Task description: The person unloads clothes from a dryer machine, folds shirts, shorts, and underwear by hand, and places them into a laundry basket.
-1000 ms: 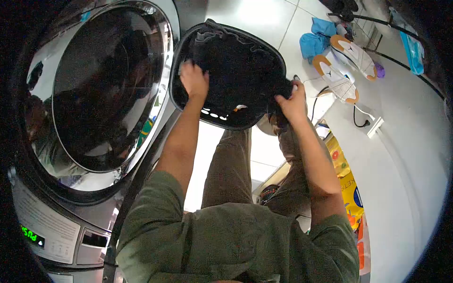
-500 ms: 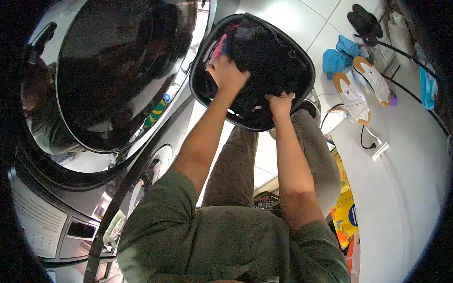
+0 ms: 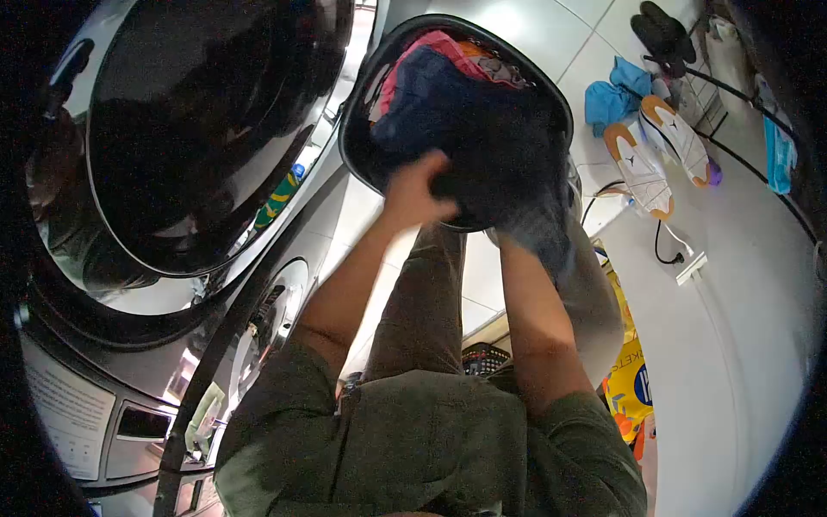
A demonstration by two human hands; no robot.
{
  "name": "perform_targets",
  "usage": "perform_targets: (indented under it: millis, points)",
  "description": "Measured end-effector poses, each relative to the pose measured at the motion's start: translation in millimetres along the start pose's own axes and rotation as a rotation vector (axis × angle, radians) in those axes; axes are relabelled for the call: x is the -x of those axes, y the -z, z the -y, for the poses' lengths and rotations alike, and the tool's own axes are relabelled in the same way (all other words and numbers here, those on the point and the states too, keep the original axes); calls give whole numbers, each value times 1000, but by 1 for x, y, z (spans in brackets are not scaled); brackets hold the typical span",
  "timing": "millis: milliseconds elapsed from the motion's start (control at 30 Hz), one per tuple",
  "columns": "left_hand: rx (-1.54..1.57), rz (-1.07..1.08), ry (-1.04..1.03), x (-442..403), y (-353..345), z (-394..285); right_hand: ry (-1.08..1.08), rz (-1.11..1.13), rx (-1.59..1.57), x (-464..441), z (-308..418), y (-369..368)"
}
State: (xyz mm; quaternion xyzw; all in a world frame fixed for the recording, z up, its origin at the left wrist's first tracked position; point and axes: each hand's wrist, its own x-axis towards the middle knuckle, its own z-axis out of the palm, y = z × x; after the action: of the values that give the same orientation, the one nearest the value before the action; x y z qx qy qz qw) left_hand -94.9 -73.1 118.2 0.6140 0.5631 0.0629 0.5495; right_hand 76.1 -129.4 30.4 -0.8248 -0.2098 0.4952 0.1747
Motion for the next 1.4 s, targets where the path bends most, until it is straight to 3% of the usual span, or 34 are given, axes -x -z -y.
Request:
perform_targets:
  millis: [67,133,167,233,267,300,367,433,533,700,733,767,800,833,900,933,967,1000,1033,1067,1100,1133,1167,1200,1233,1300,1367,1400]
  points:
    - [40,-99,179,-36,28,30,-116,63,185,-21,4,-11]
    - [-427,-357,275,-61,32,37,-106,-22,247,-13,20,-12]
    - [-426,-353,268,-70,28,35,-64,-107,264,-5,30,-14]
    - [-681,-601,-268,-83,15,27,102,-427,340,14,41,-22]
    - [-676,-593,-269,-94,10,30,155,-430,395,16,40,-26]
    - [-740,-568,-305,-111,7,35,152,-434,398,10,37,-29]
    - [-806,-529,-342,-131,-5,47,62,-215,492,-8,26,-38]
    - [-945,-285,-270,-143,-30,78,-6,-164,489,-32,17,-44]
    - [-892,-229,-156,-162,-57,117,-119,-34,613,-82,-3,-54]
    - [-796,10,32,-197,-76,167,-82,197,725,-164,-52,-89]
    - [-813,76,84,-197,-75,160,97,53,784,-159,-55,-90]
    - [-822,89,92,-177,-75,149,88,66,777,-136,-56,-81]
    - [-829,-21,25,-164,-75,145,152,171,745,-119,-46,-71]
    - [-834,-171,-61,-165,-72,132,274,125,680,-111,-39,-62]
    - [-857,-237,-53,-111,-78,92,526,-64,527,-81,-45,-47]
    - [-925,3,76,-67,-92,86,404,23,443,-43,-22,-23]
    - [-683,142,176,-13,-110,94,292,110,364,-5,2,6]
    - [-811,344,239,32,-117,85,301,281,412,30,22,41]
    - [-572,517,440,60,-93,17,341,349,380,54,20,58]
    - [-479,439,470,97,-81,-25,290,525,434,101,73,107]
    - [-249,226,327,126,-71,-50,474,574,383,123,77,128]
    - [-37,61,144,156,-63,-74,409,691,295,159,118,165]
    - [-222,-26,-40,172,-60,-80,489,699,185,160,99,174]
    - [-177,-169,-20,196,-40,-116,398,729,134,158,96,183]
    - [-125,-314,-2,222,-13,-164,406,501,248,204,147,208]
    - [-36,-453,52,260,66,-263,448,652,119,255,227,237]
    - [-381,-928,-137,311,137,-324,468,733,30,272,263,223]
    - [-464,-1058,-125,347,178,-361,600,788,-39,307,305,220]
